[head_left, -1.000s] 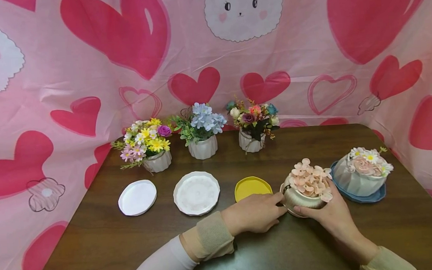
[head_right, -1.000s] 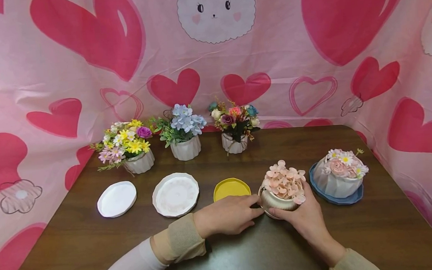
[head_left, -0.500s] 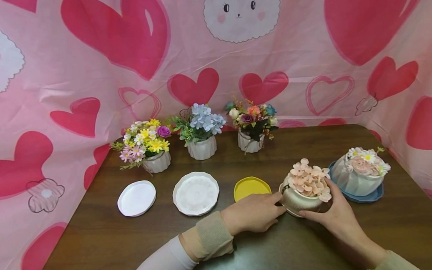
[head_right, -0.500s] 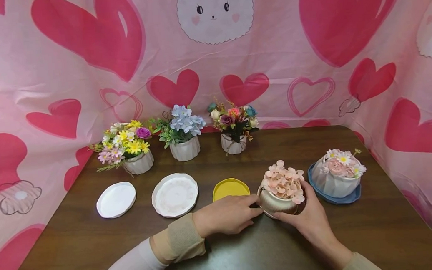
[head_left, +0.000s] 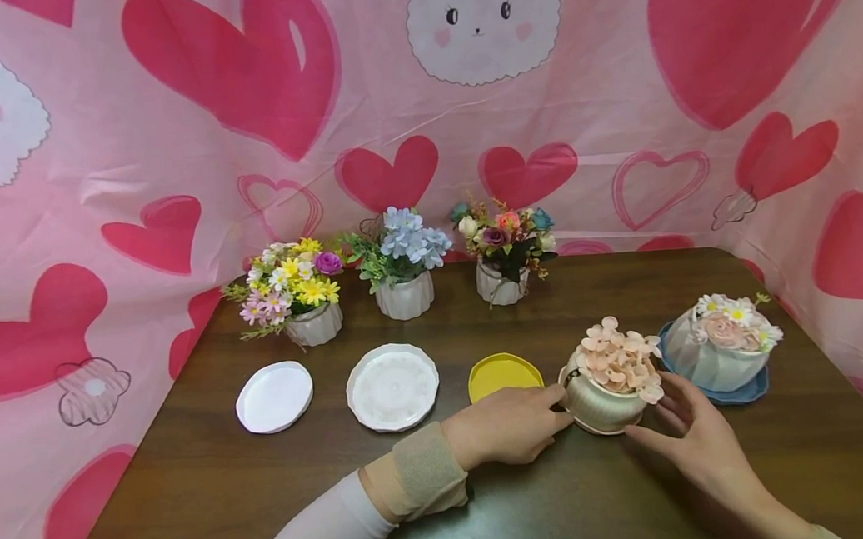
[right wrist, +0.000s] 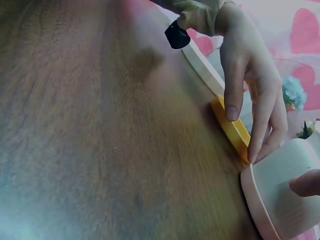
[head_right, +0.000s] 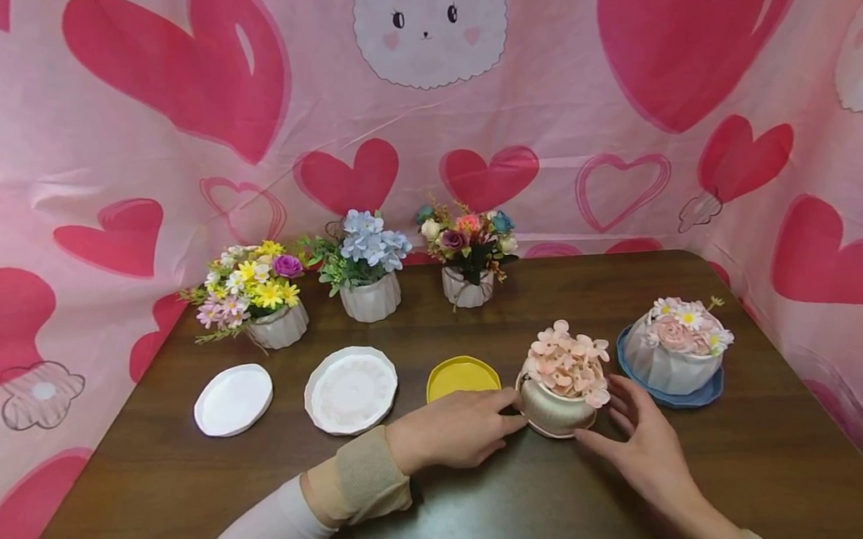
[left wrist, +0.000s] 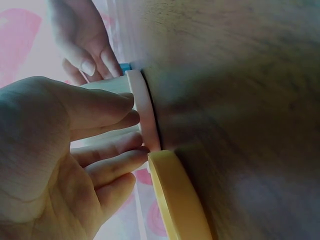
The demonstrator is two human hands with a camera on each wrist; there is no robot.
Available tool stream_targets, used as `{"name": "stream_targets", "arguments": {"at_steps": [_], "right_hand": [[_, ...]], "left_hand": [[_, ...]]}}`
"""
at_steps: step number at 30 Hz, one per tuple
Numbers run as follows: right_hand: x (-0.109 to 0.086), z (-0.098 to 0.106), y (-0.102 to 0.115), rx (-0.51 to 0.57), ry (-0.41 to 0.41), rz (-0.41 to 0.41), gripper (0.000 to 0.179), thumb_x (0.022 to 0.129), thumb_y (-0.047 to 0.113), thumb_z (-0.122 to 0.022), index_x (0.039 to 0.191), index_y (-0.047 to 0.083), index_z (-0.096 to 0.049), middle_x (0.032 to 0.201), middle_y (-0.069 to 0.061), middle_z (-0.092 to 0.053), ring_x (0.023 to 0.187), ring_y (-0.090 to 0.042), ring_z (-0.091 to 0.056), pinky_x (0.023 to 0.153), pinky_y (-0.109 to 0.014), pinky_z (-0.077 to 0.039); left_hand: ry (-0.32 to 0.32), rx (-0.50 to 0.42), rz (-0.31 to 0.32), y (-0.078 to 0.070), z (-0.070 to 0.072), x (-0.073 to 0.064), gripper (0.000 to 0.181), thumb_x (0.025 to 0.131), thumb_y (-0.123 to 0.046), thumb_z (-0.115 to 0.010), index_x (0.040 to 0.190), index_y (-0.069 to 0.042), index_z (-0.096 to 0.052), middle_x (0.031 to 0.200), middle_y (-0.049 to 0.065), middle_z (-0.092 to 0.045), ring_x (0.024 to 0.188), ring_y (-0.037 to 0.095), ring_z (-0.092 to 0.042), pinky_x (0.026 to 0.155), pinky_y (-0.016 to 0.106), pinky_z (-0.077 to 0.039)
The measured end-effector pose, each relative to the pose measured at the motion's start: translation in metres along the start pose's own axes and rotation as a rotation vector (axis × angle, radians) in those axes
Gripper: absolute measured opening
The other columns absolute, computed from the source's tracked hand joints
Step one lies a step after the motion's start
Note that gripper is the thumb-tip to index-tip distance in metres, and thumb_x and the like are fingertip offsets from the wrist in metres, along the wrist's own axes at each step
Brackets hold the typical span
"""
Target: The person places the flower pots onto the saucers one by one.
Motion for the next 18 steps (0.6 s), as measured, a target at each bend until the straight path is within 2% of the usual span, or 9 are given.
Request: {"name": "stream_targets", "arguments": {"at_steps": [2,6,10,13,16,18], "right_hand": [[-0.002,0.002,-0.004,0.011,0.008,-0.019,0.088,0.082,0.013,-0.080,0.147,-0.009,-0.026,0.144,-0.038,-0.039,0.096,0.027,-0.041,0.079,-0.002,-0.046],[-0.007,0.007,-0.009,-0.023,-0.004,-0.049,0.077,0.085,0.017,-0.079,0.143,-0.006,-0.035,0.137,-0.036,-0.052,0.092,0.022,-0.051,0.073,-0.010,-0.052],[-0.011,0.012,-0.010,-0.096,-0.046,-0.041,0.058,0.083,0.021,-0.080,0.130,0.000,-0.054,0.116,-0.017,-0.071,0.088,0.019,-0.057,0.069,-0.010,-0.051],[-0.013,0.012,-0.012,-0.093,-0.045,-0.031,0.046,0.084,0.021,-0.079,0.123,0.002,-0.063,0.104,0.000,-0.076,0.086,0.015,-0.062,0.069,-0.010,-0.050],[-0.015,0.012,-0.007,-0.103,-0.060,0.042,0.034,0.085,0.019,-0.079,0.115,0.005,-0.070,0.102,0.008,-0.075,0.090,0.017,-0.060,0.071,-0.007,-0.050],[-0.018,0.012,0.000,-0.125,-0.070,0.124,0.027,0.085,0.016,-0.078,0.109,0.008,-0.073,0.104,0.008,-0.075,0.094,0.020,-0.057,0.074,-0.005,-0.048]], "left_hand": [[0.007,-0.005,0.000,0.000,0.000,0.000,0.031,0.099,-0.032,-0.058,0.129,-0.026,-0.062,0.122,-0.003,-0.051,0.101,0.007,-0.059,0.085,0.021,-0.052],[0.004,-0.007,-0.004,0.000,0.000,0.000,0.032,0.099,-0.031,-0.058,0.130,-0.025,-0.062,0.123,-0.003,-0.052,0.102,0.007,-0.059,0.087,0.021,-0.052],[-0.003,-0.004,-0.006,0.000,0.000,0.000,0.032,0.099,-0.031,-0.058,0.131,-0.026,-0.062,0.125,-0.002,-0.052,0.104,0.007,-0.060,0.088,0.021,-0.052],[0.000,-0.009,-0.006,0.000,0.000,-0.001,0.032,0.099,-0.031,-0.058,0.131,-0.026,-0.062,0.125,-0.002,-0.052,0.104,0.007,-0.059,0.088,0.021,-0.052],[0.002,-0.016,-0.006,0.001,0.000,0.000,0.031,0.099,-0.031,-0.058,0.130,-0.026,-0.062,0.124,-0.003,-0.052,0.104,0.006,-0.059,0.087,0.020,-0.052],[0.005,-0.020,-0.006,0.001,0.000,0.000,0.031,0.099,-0.030,-0.058,0.129,-0.026,-0.062,0.124,-0.003,-0.052,0.103,0.006,-0.059,0.087,0.020,-0.052]]}}
Point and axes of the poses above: each hand's wrist, its own x-axis towards the middle knuckle, its own z-axis out of the back of the hand, y = z × x, the point moved 10 cm from there along x, towards the middle knuckle
